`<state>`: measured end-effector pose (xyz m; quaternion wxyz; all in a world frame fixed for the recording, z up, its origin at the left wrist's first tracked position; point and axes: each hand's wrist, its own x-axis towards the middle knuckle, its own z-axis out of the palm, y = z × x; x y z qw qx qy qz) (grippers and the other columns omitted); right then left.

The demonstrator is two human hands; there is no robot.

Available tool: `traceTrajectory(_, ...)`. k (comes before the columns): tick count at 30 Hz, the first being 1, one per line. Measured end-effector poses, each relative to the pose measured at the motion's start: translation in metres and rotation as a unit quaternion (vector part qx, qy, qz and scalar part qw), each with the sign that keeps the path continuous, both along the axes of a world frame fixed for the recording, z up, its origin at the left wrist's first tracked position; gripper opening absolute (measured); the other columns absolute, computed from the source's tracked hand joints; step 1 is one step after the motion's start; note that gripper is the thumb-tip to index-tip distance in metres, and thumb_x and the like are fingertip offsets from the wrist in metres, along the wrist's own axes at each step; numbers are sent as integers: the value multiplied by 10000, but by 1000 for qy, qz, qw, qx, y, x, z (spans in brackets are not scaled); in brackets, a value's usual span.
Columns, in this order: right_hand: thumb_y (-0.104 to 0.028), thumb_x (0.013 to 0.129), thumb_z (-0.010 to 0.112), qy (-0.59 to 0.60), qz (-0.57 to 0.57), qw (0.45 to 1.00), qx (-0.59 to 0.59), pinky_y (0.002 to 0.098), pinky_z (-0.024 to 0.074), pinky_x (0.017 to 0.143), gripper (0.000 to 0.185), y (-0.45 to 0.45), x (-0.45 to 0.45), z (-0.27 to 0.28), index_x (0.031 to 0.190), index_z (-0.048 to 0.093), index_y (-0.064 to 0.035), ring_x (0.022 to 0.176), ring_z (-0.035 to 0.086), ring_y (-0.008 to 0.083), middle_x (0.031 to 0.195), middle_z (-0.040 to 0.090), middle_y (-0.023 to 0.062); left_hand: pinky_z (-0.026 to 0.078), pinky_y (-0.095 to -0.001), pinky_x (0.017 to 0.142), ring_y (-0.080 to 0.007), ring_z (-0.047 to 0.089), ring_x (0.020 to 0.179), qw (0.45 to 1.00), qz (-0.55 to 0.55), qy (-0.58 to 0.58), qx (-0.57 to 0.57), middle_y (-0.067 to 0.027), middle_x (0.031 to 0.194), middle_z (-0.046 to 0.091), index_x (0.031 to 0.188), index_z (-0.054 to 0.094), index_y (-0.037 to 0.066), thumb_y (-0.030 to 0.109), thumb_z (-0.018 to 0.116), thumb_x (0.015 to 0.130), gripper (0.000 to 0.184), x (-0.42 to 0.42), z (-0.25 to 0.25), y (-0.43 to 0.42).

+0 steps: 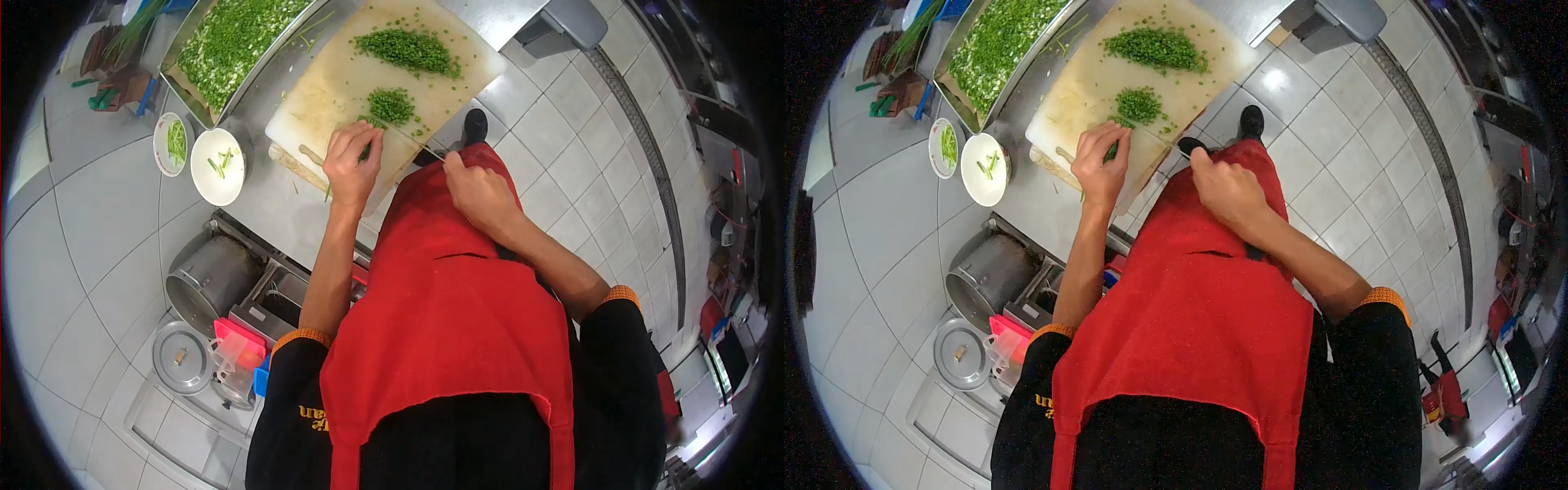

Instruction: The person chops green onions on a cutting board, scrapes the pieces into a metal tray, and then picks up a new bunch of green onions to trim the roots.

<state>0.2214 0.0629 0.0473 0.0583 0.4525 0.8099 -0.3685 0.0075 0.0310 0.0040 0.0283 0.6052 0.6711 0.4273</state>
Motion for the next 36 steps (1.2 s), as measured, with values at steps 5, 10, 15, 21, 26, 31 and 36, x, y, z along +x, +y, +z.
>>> traceTrajectory(5,-118,886,470,24,14,999,40,531,517,553,94,5,-22,-2,917,425,-40,612,640,416,641,620,234,534,-334,743,-247,654,854,1000,5,2,0,-69,844,658,787,683,43,-42,744,681,148,1,0,-3)
traceTrajectory(10,-73,866,485,51,40,996,63,542,485,509,116,9,-31,-1,921,397,-20,572,608,441,600,591,236,534,-334,744,-246,649,860,1000,16,8,-2,-66,857,654,791,684,43,-43,737,680,150,1,-1,-3)
traceTrajectory(15,-87,877,464,-1,61,997,51,495,537,574,72,11,-41,-5,908,439,-27,655,662,391,692,644,222,533,-335,745,-246,648,861,1000,9,-5,0,-66,857,654,793,686,42,-47,737,680,152,1,-2,-3)
traceTrajectory(21,-39,854,458,18,11,999,43,530,511,566,112,7,-57,-15,943,393,-16,651,636,434,693,627,241,531,-333,744,-247,648,856,1000,3,-3,-4,-68,853,656,799,682,38,-59,737,678,165,0,-3,-4)
traceTrajectory(26,-101,880,439,-37,16,999,15,528,521,556,81,-5,-19,-13,921,419,-34,671,654,411,691,632,234,525,-337,741,-250,636,866,1000,-5,9,0,-63,870,654,803,680,40,-60,734,677,170,-1,-5,-3)
traceTrajectory(31,-107,880,445,-29,16,999,10,556,504,549,91,-13,10,-15,916,406,-34,631,634,432,650,613,240,517,-343,753,-253,615,878,998,-16,59,-7,-64,884,652,829,683,38,-40,739,683,175,-3,0,-3)
traceTrajectory(36,-124,886,459,5,15,1000,4,572,489,538,113,-11,11,-9,912,400,-31,603,618,442,608,590,243,517,-351,759,-257,613,876,997,-31,64,-16,-68,894,649,848,687,37,-21,744,693,175,-2,4,-5)
